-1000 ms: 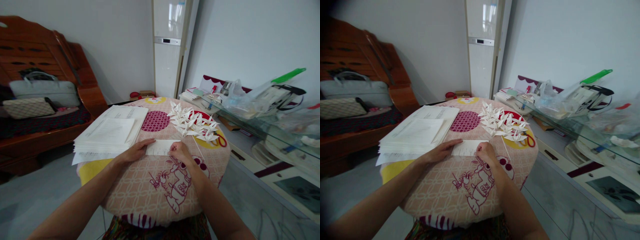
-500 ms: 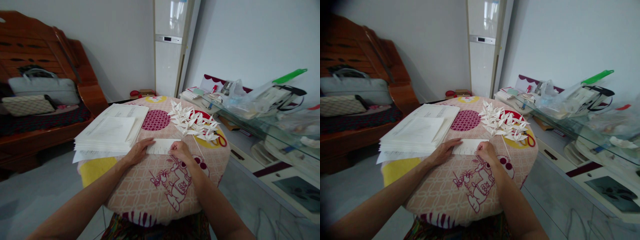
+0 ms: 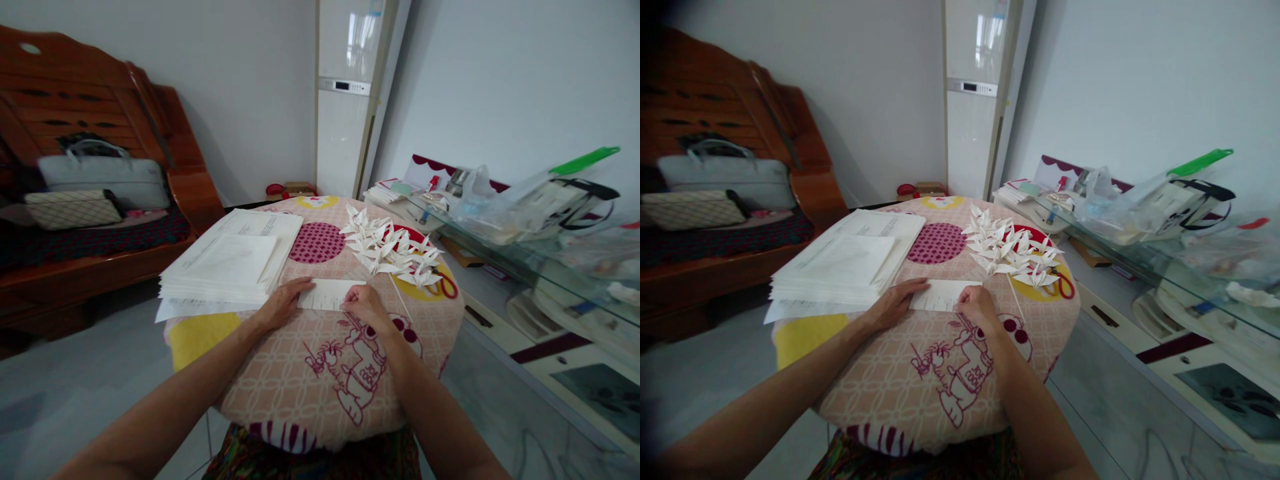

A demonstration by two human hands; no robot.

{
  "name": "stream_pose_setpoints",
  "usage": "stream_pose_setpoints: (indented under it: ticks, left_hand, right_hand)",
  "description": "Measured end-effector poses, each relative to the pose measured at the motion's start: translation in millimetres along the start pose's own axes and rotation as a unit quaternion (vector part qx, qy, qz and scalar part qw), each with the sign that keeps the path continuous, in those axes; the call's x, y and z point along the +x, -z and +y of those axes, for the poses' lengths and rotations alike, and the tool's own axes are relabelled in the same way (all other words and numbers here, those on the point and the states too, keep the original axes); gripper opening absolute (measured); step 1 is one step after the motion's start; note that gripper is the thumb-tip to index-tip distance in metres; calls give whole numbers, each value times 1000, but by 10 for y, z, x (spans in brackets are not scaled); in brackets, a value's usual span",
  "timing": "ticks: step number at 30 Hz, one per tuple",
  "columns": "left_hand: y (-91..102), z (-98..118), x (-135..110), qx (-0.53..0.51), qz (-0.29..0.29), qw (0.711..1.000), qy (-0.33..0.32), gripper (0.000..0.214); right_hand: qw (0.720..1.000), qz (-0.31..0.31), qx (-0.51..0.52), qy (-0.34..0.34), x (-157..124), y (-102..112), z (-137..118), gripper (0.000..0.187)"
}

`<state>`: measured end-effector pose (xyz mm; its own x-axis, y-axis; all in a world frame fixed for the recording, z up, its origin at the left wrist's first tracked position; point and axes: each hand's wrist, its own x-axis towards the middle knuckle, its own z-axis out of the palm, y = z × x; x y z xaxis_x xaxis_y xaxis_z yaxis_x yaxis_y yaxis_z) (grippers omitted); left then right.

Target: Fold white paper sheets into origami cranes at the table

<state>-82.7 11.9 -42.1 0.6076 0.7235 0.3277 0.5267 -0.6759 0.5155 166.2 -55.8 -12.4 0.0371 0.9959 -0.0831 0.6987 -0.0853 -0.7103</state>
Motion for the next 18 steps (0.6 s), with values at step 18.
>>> stream_pose_setpoints:
  ticks: [18]
  left_hand:
    - [-90,14,301,62,49,995,57,49]
  right_hand:
    - [999,38,-4,28,5,9,-40,11]
